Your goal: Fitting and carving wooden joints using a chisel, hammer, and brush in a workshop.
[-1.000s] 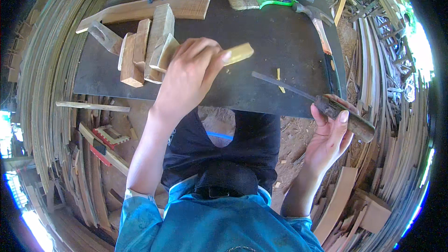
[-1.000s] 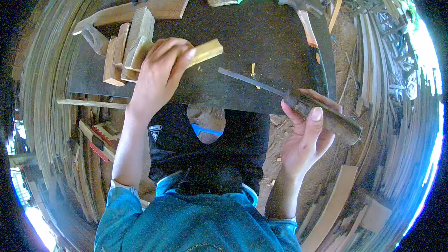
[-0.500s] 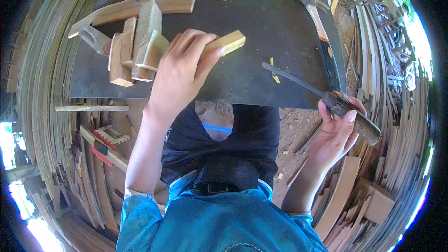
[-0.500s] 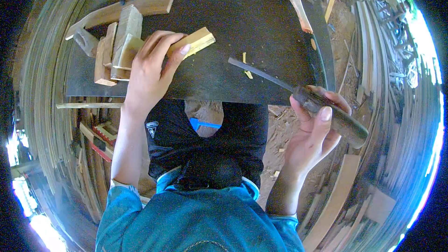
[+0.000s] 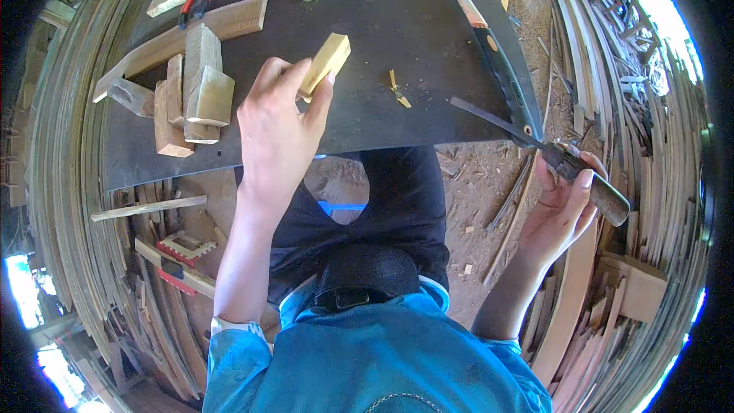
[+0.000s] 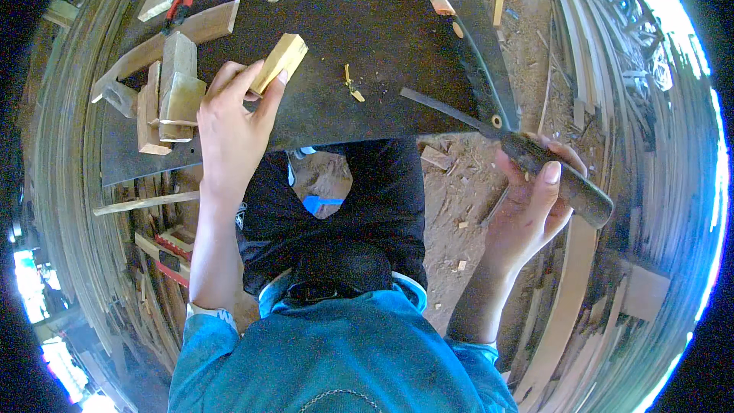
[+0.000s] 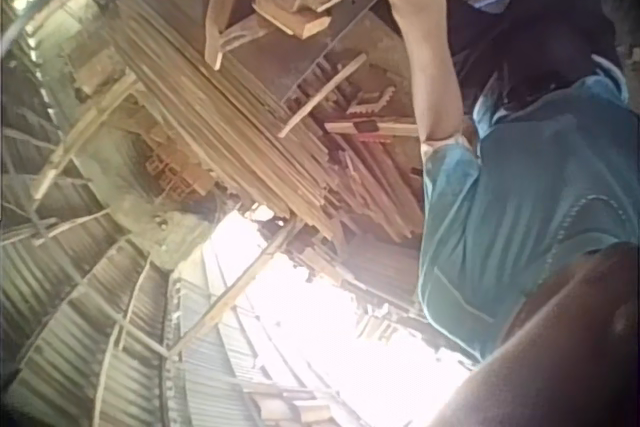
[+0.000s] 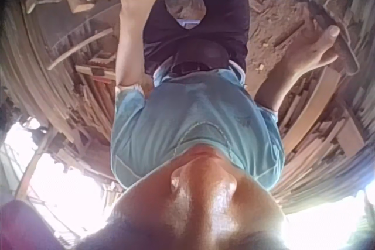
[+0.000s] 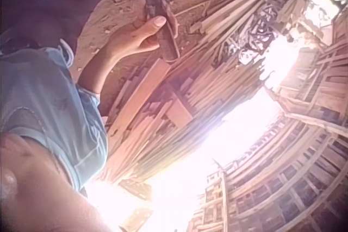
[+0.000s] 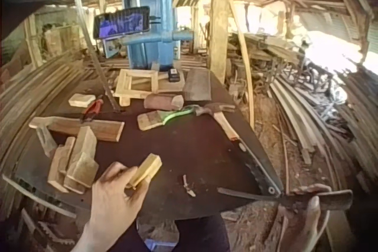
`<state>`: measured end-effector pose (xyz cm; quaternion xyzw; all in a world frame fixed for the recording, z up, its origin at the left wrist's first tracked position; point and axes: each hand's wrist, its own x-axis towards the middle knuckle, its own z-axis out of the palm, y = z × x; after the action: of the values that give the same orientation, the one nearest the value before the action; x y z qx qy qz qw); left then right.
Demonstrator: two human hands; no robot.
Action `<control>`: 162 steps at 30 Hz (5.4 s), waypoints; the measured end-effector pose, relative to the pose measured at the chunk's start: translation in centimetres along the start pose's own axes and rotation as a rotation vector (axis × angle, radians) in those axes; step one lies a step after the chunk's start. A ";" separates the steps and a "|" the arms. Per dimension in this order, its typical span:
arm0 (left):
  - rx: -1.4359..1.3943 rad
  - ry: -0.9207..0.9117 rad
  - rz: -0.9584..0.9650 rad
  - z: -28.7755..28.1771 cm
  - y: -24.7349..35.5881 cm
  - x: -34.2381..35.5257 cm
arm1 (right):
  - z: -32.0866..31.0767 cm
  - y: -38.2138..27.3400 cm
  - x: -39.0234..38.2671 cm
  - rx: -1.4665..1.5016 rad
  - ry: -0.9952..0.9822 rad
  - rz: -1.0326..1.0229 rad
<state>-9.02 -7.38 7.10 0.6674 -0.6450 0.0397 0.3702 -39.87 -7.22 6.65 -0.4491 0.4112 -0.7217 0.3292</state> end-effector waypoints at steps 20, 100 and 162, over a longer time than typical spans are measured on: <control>-0.523 -0.232 0.351 4.5 12.5 -8.4 | -8.0 -7.7 -2.7 0.015 0.221 -0.225; -0.127 -0.235 0.266 -1.1 -4.7 0.8 | 5.3 -2.0 -3.3 0.117 -0.230 0.163; -0.340 -0.016 0.319 6.7 2.0 3.4 | 6.6 2.2 4.4 -0.229 -0.580 0.132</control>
<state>-13.12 -13.62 4.92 0.4853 -0.7426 -0.0171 0.4612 -35.23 -13.91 8.11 -0.6427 0.4072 -0.4895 0.4261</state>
